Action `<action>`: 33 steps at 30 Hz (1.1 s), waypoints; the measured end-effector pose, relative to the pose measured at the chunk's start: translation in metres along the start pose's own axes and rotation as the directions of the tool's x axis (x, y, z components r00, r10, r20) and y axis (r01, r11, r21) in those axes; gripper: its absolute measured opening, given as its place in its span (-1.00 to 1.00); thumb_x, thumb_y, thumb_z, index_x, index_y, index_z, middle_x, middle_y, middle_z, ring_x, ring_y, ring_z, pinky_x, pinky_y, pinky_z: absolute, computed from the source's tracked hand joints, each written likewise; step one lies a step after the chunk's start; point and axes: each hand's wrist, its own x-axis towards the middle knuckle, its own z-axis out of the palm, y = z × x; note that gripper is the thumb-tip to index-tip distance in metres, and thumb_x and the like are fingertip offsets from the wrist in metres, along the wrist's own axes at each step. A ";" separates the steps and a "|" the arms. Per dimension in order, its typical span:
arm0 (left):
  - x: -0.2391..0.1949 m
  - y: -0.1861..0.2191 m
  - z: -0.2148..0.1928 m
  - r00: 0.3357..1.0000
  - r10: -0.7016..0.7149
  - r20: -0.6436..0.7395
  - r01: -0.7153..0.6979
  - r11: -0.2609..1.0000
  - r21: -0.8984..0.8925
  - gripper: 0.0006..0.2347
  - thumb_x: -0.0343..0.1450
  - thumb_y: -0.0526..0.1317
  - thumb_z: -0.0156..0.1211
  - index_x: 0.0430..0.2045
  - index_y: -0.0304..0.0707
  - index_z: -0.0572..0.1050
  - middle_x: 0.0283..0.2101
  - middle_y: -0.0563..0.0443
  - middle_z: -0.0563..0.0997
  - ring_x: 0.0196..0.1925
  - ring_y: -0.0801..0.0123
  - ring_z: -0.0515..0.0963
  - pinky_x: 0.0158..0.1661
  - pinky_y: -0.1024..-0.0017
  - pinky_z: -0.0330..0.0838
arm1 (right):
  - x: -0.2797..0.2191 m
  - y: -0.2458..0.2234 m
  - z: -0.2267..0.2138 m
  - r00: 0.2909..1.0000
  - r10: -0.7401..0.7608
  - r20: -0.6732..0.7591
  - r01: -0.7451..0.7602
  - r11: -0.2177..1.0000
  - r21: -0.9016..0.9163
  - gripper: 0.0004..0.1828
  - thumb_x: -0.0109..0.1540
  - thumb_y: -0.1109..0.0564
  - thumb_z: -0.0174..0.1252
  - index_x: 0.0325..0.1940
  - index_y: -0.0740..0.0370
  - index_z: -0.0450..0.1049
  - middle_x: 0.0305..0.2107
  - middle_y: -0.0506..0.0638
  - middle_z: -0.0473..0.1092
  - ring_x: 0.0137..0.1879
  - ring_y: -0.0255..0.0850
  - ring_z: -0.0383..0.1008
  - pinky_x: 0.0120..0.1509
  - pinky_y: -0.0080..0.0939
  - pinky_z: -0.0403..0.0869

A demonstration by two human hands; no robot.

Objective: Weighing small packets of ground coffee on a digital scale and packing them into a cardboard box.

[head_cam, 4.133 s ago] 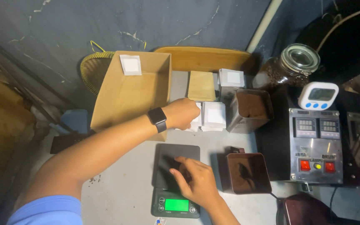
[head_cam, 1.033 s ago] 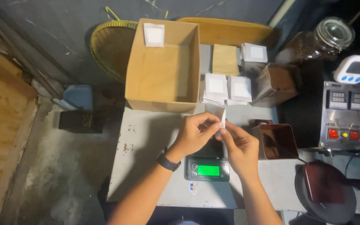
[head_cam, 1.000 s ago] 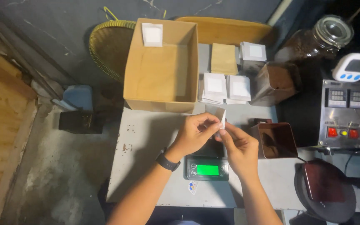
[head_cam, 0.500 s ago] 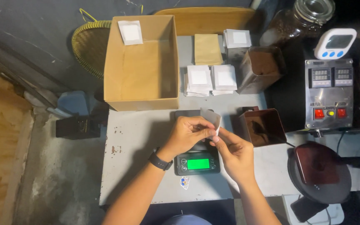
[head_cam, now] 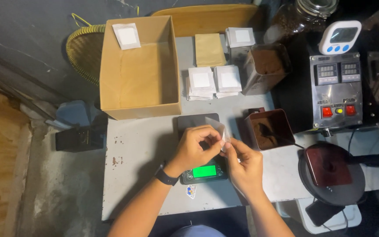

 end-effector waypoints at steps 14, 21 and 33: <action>-0.006 0.010 0.013 0.962 0.272 0.005 -0.257 0.902 0.348 -0.88 0.24 -0.40 0.28 -0.67 -0.18 0.48 -0.69 0.09 0.48 -0.65 0.29 0.57 -0.59 0.44 0.52 | 0.009 0.025 -0.013 0.981 -0.193 0.030 0.176 0.802 -0.571 -0.82 0.20 0.03 0.23 -0.44 0.11 0.48 -0.79 -0.01 0.43 -0.61 0.07 0.49 -0.46 -0.05 0.46; -0.003 0.026 0.006 0.957 0.288 0.017 -0.274 0.889 0.368 -0.87 0.21 -0.37 0.29 -0.68 -0.09 0.47 -0.68 0.15 0.49 -0.64 0.31 0.55 -0.54 0.47 0.48 | 0.010 0.021 -0.031 0.989 -0.144 -0.008 0.109 0.785 -0.610 -0.81 0.12 0.06 0.23 -0.56 0.07 0.43 -0.85 0.04 0.30 -0.63 0.13 0.42 -0.50 -0.06 0.36; 0.000 0.024 0.011 0.834 0.488 0.257 -0.548 0.685 0.480 -0.76 0.49 -0.17 0.20 -0.09 -0.37 0.53 -0.03 -0.11 0.64 0.04 0.08 0.67 0.03 0.20 0.53 | -0.004 -0.021 -0.044 0.998 0.037 0.041 -0.001 0.746 -0.666 -0.58 0.19 -0.15 0.15 -0.64 0.06 0.24 -0.90 -0.05 0.18 -0.68 -0.03 0.10 -0.44 -0.10 0.25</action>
